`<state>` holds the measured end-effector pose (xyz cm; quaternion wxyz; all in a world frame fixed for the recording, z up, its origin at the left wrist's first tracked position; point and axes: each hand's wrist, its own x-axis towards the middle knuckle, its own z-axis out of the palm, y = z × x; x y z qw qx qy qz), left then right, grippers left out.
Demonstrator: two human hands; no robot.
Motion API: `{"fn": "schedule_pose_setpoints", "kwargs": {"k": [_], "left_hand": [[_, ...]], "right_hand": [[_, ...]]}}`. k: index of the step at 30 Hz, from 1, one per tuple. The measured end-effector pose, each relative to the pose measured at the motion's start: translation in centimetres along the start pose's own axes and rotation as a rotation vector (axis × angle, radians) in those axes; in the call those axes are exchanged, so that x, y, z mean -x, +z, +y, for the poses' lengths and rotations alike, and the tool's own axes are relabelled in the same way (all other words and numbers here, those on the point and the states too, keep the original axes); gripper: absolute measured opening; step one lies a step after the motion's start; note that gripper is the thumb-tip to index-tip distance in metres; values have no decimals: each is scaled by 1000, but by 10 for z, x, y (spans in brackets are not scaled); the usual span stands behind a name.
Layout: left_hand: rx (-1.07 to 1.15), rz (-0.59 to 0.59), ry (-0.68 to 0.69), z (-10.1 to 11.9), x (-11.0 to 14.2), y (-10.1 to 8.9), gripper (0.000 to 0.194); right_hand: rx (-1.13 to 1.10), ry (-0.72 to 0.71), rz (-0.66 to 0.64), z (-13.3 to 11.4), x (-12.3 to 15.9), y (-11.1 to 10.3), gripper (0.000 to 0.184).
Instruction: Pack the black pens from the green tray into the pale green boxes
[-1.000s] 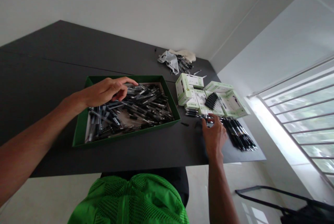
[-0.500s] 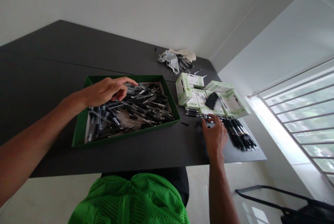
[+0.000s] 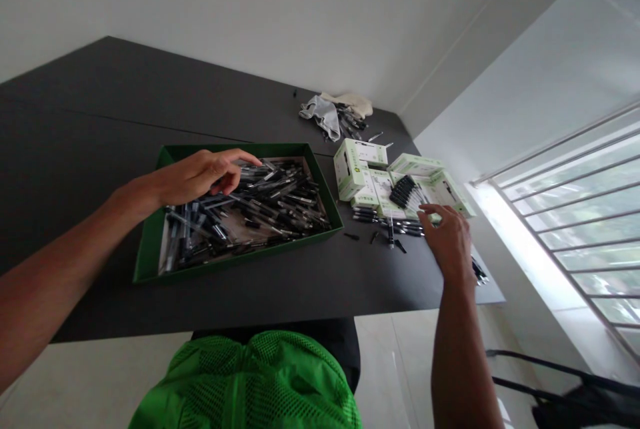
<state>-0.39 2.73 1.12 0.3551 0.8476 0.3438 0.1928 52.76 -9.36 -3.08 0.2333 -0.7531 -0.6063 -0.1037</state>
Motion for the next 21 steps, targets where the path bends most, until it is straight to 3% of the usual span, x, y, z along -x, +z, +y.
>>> {"fn": "schedule_pose_setpoints", "kwargs": {"k": [4,9,13,17,21], "left_hand": [[87,-62,1,-1,1,-2,79],[81,-62,19,-2,0,-1,78],[97,-43,21,0,1,0,76],[72,-23,35,-1,0,1,69],[-50,80,75,-2,-2,1,56]], "right_hand": [[81,-87,-117,15,-12,11,33],[145,-124,-116,14,-12,17,32],[154,-107,-94,3,-13,10,28],[-4,-117,7,-36,-19,-14,25],[-264,-310,47,-117,-31,-47,22]]}}
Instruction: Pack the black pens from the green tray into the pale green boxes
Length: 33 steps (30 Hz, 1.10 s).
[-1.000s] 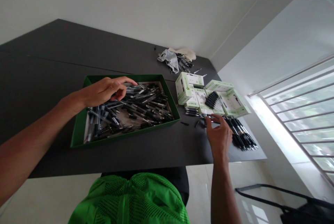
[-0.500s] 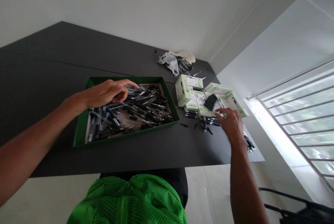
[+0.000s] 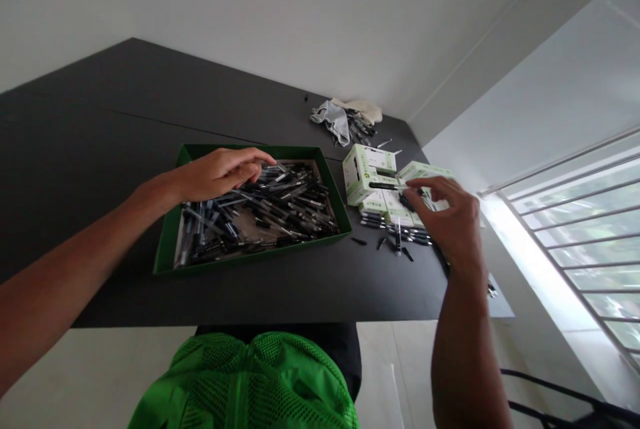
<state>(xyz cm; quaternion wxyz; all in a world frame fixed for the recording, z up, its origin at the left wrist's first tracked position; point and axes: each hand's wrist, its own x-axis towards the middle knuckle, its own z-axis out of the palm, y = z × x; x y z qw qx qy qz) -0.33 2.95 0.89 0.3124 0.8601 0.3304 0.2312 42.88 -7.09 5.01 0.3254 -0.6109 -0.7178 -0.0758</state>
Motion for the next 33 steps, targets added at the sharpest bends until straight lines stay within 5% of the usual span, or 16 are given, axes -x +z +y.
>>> {"fn": "schedule_pose_setpoints", "kwargs": {"k": [6,11,18,22,27,29,33], "left_hand": [[32,130,125,3,0,-1,56],[71,132,248,3,1,-3,53],[146,190,171,6,2,-1,34],[192,312,112,6,3,1,31],[88,313,110,5,4,0,29],[76,318,109,5,4,0,29],[48,326,104,6,4,0,30]], "right_hand": [[-414,-391,-242,-118,-66,29,16],[-460,-521,-388,-167,-94,70,17],[-482,-375,-322,-174,-98,89,32],[-313,-364,-723,-170,-92,89,23],[-372,-627,-1252,-197,-69,117,38],[-299,-655,-1331,-207,-62,128,40],[-14,-555,-1270,-210,-60,130,36]]}}
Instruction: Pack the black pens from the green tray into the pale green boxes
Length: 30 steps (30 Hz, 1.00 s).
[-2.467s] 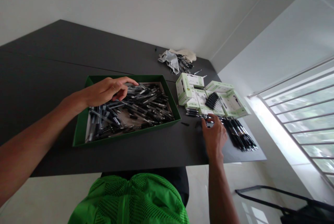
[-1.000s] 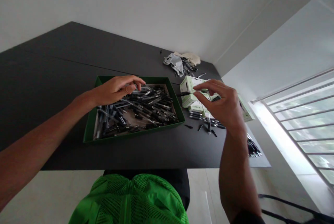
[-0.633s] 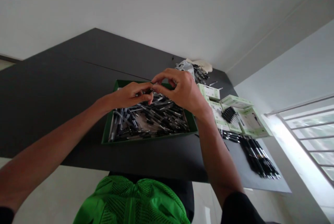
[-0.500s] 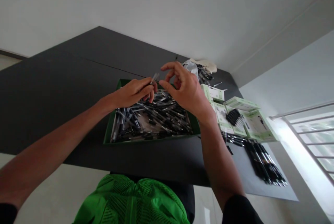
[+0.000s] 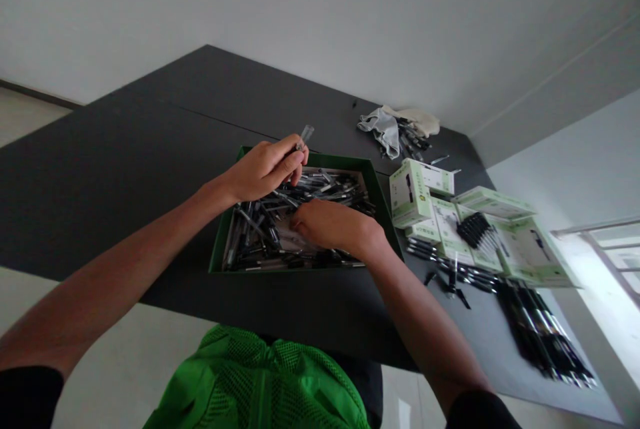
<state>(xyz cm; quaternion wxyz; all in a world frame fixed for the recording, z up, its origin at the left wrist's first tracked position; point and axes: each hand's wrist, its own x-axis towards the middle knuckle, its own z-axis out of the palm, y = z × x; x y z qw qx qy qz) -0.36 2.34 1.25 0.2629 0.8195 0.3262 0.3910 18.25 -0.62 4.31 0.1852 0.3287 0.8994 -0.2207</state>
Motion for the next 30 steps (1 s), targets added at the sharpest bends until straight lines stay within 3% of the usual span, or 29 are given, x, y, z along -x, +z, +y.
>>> {"fn": "schedule_pose_setpoints", "kwargs": {"k": [6,15,30], "left_hand": [[-7,-4,-3,0,0,0,32],[-22,-12,-10,0,0,0,33],[-32,-17,10,1,0,0,26]], "right_hand": [[162,257,78,-3,15,-6,38],[126,345,99,-6,17,-10,40],[231,174,274,-17,-2,4,38]]}}
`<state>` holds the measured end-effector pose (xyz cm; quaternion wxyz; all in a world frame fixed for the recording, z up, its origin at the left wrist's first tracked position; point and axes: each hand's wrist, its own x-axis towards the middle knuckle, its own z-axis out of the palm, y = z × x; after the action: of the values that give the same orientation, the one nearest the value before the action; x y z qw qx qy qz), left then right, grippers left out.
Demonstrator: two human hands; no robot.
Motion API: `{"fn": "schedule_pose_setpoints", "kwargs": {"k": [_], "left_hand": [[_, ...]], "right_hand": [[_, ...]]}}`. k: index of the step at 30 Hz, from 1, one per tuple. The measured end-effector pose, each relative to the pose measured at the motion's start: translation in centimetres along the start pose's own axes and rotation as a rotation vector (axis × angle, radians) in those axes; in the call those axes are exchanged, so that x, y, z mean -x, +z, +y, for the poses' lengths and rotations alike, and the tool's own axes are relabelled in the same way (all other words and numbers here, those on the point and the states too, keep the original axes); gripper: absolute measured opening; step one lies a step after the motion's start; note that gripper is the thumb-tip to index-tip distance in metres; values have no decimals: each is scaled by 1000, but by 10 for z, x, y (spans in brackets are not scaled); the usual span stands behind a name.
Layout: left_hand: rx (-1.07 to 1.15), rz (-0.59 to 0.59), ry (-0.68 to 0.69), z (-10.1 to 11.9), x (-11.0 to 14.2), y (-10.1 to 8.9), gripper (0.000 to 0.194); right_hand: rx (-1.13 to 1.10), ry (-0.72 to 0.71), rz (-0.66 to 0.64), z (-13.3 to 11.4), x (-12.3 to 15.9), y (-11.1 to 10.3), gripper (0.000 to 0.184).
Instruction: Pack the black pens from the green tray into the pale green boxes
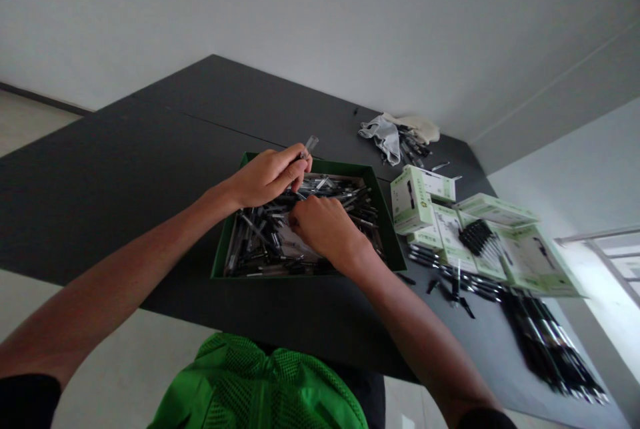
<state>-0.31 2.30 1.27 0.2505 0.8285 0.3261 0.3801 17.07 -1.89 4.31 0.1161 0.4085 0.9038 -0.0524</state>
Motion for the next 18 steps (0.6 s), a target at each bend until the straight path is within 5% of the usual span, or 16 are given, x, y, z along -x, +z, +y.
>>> {"fn": "schedule_pose_setpoints", "kwargs": {"k": [10,18], "left_hand": [[-37,-6,-5,3,0,-1,25],[-46,-8,-3,2,0,-1,24]], "right_hand": [[15,1,-17,-1,-1,5,24],[-83,-142,-47,-16,-7,19,28]]}}
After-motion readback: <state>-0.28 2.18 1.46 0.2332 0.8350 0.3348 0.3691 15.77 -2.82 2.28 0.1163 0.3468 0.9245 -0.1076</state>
